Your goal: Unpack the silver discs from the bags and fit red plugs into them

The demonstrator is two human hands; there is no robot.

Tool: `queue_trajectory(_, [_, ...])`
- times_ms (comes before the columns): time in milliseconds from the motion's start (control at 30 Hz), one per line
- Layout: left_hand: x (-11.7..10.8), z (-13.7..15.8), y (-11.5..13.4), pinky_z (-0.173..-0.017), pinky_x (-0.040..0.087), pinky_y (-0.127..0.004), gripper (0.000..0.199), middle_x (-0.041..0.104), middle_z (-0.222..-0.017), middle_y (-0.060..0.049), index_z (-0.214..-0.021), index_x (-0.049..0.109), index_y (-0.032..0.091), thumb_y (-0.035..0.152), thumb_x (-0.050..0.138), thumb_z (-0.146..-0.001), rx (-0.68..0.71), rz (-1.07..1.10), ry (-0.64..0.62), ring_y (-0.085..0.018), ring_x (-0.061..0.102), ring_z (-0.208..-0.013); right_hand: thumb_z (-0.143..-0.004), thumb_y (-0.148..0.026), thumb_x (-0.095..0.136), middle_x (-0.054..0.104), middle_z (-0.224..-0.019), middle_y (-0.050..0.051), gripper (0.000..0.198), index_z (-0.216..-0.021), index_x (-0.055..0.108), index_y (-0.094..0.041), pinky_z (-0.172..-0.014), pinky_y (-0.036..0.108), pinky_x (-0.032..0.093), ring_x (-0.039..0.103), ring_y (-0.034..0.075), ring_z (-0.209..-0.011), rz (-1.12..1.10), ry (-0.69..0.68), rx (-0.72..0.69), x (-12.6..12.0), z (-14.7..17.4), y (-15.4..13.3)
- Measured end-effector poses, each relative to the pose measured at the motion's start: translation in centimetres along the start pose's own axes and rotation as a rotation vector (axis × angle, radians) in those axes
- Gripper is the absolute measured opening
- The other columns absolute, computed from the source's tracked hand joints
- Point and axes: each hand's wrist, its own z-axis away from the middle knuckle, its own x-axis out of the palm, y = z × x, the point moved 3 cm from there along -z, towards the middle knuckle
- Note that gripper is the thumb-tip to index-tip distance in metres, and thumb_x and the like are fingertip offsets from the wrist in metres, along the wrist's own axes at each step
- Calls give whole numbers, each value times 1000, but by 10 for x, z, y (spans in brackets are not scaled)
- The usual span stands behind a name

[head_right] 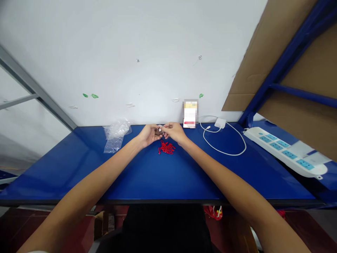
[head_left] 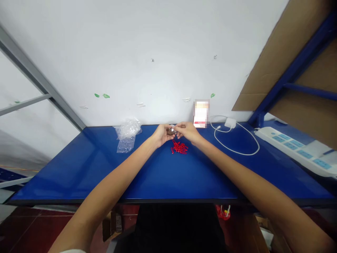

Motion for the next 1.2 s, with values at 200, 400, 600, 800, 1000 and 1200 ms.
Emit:
queue_trajectory(200, [9, 11, -4, -40, 37, -23, 41, 59, -57, -11, -71, 61, 18, 43, 45, -100, -59, 75, -24, -18, 56, -51, -85, -33, 85, 74, -67, 3, 20, -88, 71, -20, -49, 28, 56, 66, 16, -51, 126, 54, -39, 20, 4, 3])
queue_trajectory(400, [9, 12, 0, -39, 31, -22, 34, 54, -56, -3, -74, 57, 19, 41, 54, -101, 7, 231, 67, -12, 46, -46, -89, -40, 77, 77, -85, 1, 21, -100, 73, -23, -59, 27, 54, 68, 15, -64, 263, 0, -291, 24, 9, -11])
queue_trajectory(600, [1, 12, 3, -43, 36, -17, 29, 57, -64, -1, -76, 54, 19, 33, 59, -101, 126, 378, 259, -8, 49, -50, -100, -44, 58, 76, -94, 4, 25, -103, 71, -22, -54, 26, 51, 66, 14, -61, 50, -17, -239, 10, -1, -7])
queue_trajectory(800, [-3, 11, 4, -43, 37, -14, 24, 50, -62, 2, -75, 46, 20, 16, 58, -95, 180, 396, 260, -7, 48, -50, -99, -30, 57, 78, -90, 3, 18, -100, 73, -21, -57, 26, 53, 68, 13, -58, 225, -72, -268, 9, -2, 5])
queue_trajectory(1000, [-6, 13, 5, -35, 21, -17, 22, 43, -62, 3, -73, 44, 20, 16, 56, -91, 148, 467, 174, -6, 38, -44, -97, -27, 58, 80, -92, 4, 18, -104, 73, -20, -52, 25, 51, 71, 13, -58, 149, -134, -234, 17, 2, 6])
queue_trajectory(1200, [-18, 20, 14, -32, 17, -18, 24, 46, -62, 1, -72, 48, 19, 30, 62, -89, 152, 611, 99, -7, 38, -42, -95, -26, 59, 80, -85, 4, 18, -102, 74, -19, -37, 22, 40, 66, 12, -45, 125, -50, -172, 10, 1, 8])
